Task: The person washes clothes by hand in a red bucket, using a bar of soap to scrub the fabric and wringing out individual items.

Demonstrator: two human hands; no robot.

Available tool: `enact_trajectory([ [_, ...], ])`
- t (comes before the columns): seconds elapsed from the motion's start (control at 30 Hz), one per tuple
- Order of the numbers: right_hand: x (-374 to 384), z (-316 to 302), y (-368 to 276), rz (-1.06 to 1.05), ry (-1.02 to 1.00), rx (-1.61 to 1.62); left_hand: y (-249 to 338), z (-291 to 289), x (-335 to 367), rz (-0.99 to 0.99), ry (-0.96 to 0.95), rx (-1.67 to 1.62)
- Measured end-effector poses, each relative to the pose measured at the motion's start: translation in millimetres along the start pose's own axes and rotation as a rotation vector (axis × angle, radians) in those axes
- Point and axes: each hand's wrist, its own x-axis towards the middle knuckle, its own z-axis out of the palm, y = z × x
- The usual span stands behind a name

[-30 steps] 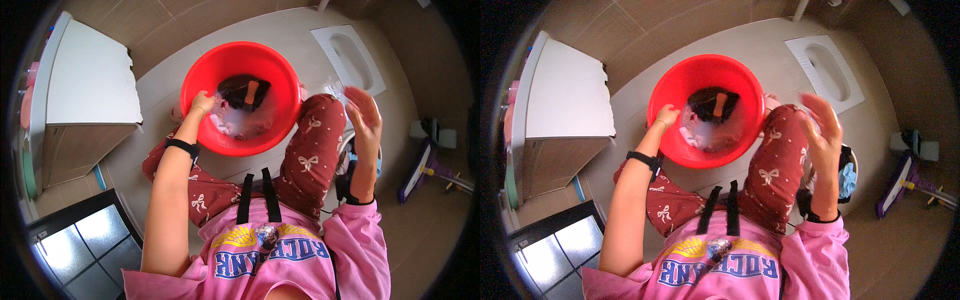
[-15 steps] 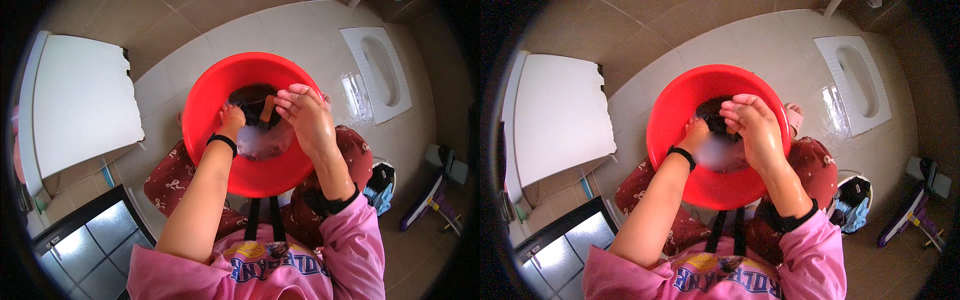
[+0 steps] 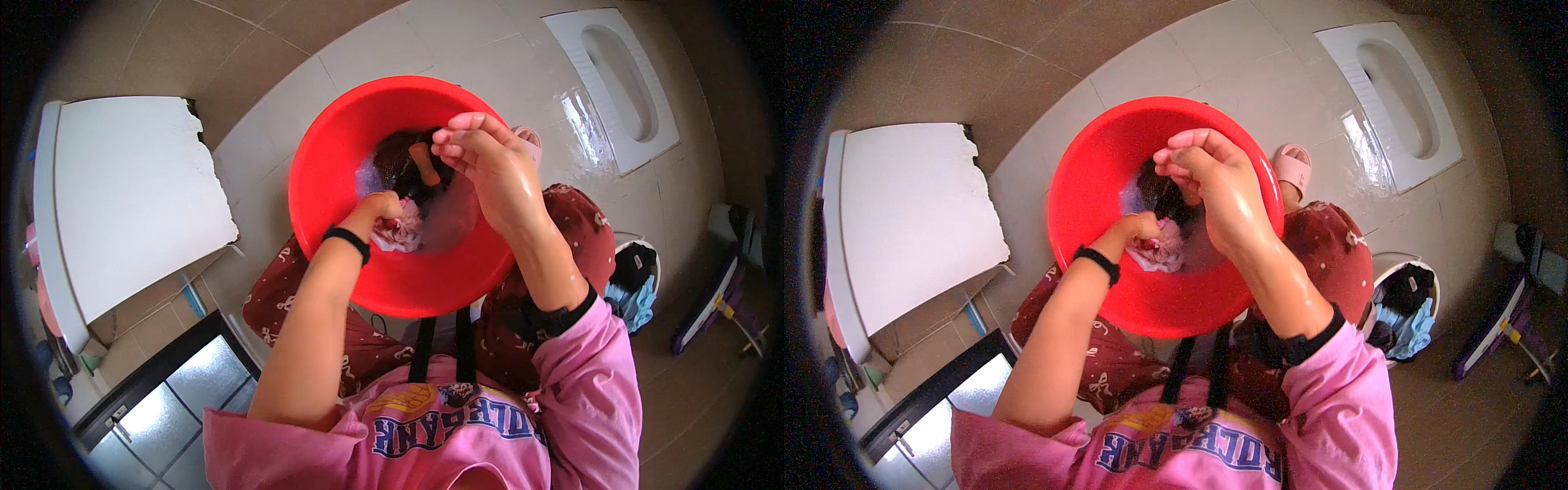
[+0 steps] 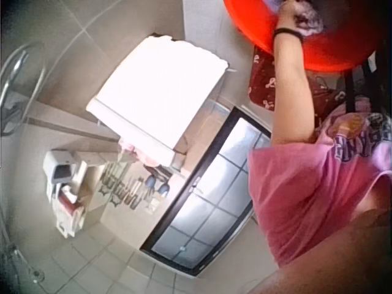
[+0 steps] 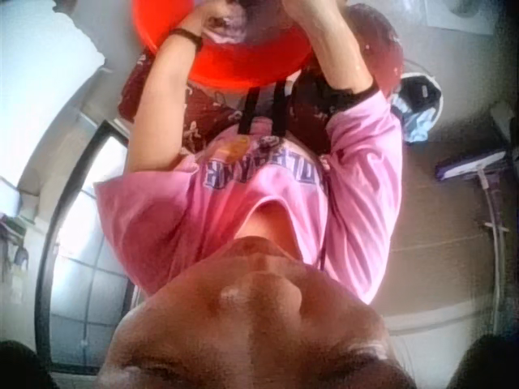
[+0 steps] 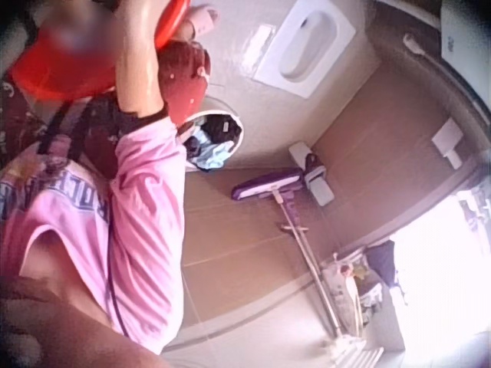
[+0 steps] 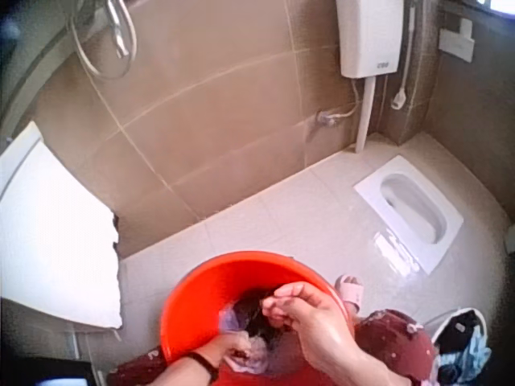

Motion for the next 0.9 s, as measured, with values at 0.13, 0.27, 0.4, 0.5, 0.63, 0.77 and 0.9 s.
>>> enact_trajectory([
  [0.13, -0.1, 3.9, 7.3, -0.016, -0.033, 0.043, -27.5, 3.0, -69.6, 0.069, 0.178, -0.281],
  [0.27, -1.3, -2.6, 21.9, -0.025, -0.036, 0.014, -36.9, 9.5, -134.7, 0.207, 0.347, -0.279],
  [0.4, -1.0, -6.5, 45.1, 0.01, -0.108, -0.085, -45.7, 29.6, -195.0, 0.458, 0.483, -0.398],
  [0.5, 10.5, -14.9, 80.0, -0.139, -0.243, -0.533, -37.7, 45.8, -234.2, 0.587, 0.507, -0.667],
  [0.63, -18.8, -0.9, 84.6, 0.037, -0.497, -1.196, -29.3, 60.5, -267.9, 0.739, 0.549, -1.172],
  [0.77, -5.0, -23.7, 134.1, 0.106, -0.454, -0.918, 4.6, 56.2, -285.0, 0.941, 0.536, -1.645],
  [0.9, 2.6, -24.0, 146.5, 0.28, -0.135, -0.306, -17.5, 38.7, -210.6, 0.497, 0.874, -1.045],
])
